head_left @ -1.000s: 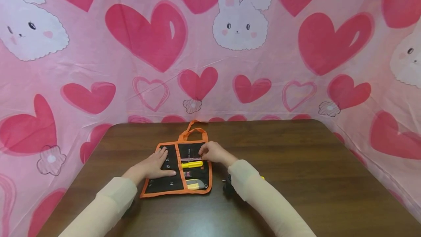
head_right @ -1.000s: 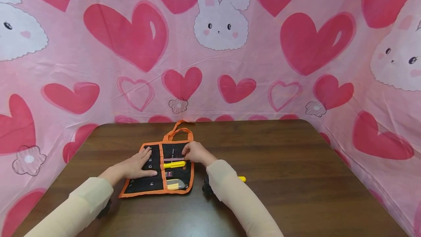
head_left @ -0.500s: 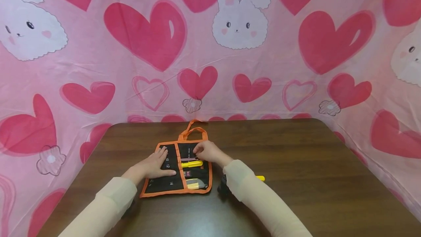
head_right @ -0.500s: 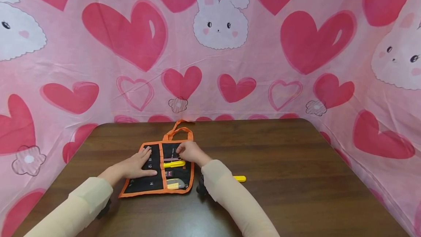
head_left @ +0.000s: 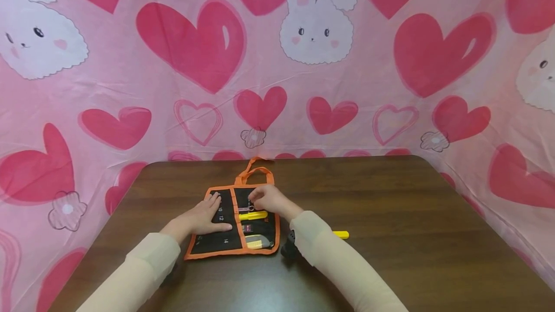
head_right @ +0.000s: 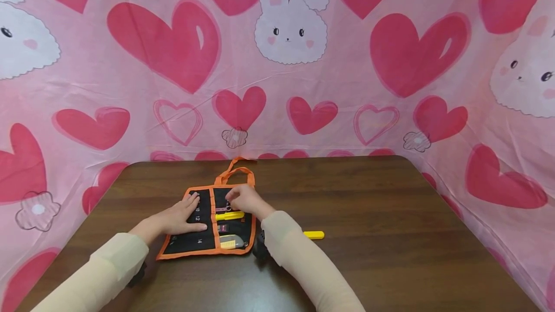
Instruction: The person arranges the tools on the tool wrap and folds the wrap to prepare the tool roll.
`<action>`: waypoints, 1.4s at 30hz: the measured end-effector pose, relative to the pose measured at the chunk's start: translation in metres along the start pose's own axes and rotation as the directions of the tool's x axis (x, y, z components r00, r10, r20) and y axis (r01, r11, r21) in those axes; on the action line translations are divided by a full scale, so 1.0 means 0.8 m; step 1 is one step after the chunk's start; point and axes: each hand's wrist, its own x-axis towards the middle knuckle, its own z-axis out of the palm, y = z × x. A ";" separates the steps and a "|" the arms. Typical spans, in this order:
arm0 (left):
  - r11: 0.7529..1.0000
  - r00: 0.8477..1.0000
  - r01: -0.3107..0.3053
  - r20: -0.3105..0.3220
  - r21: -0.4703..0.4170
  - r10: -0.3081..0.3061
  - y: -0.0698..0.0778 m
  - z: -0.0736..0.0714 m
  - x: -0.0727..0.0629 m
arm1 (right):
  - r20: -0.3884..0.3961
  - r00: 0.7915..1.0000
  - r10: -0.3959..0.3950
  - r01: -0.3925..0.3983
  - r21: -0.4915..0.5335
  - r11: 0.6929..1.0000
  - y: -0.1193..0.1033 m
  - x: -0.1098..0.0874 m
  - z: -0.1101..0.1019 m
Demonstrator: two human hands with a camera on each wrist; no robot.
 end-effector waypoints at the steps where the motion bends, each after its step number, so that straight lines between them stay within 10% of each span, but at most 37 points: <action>1: 1.000 1.000 0.001 0.001 0.000 -0.001 0.000 0.000 0.000 | 0.001 1.000 -0.001 0.001 0.009 1.000 0.000 0.000 0.000; 22: 1.000 1.000 -0.014 -0.006 0.003 0.014 0.001 -0.002 -0.001 | 0.075 0.995 -0.060 0.047 0.158 0.986 0.003 -0.013 -0.034; 42: 1.000 1.000 -0.020 -0.014 0.009 0.020 0.000 0.001 -0.001 | 0.045 0.987 -0.157 0.153 0.083 0.985 0.007 -0.055 -0.095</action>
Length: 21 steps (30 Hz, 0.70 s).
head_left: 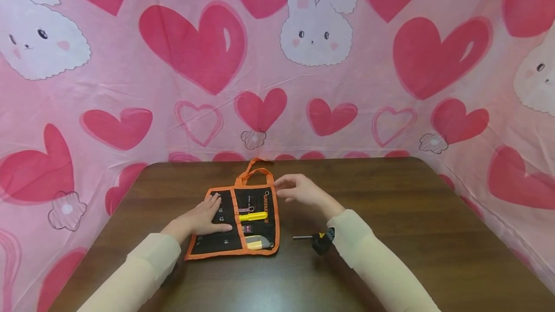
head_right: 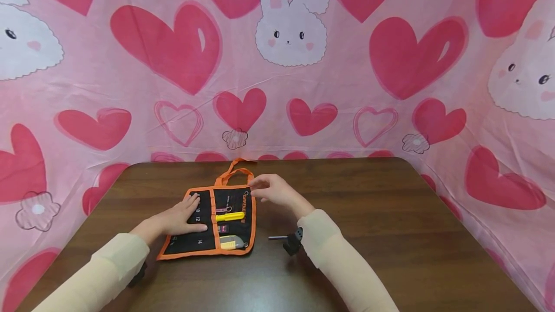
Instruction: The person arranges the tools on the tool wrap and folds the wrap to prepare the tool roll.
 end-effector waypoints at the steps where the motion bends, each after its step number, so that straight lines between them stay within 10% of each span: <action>1: 1.000 1.000 0.002 0.000 0.000 -0.002 0.000 0.000 0.000 | -0.004 1.000 -0.005 0.005 -0.006 1.000 0.001 -0.003 -0.003; 21: 1.000 1.000 0.002 0.007 -0.011 -0.002 0.001 -0.001 -0.002 | -0.053 0.998 -0.032 0.031 -0.015 0.999 0.031 -0.061 -0.051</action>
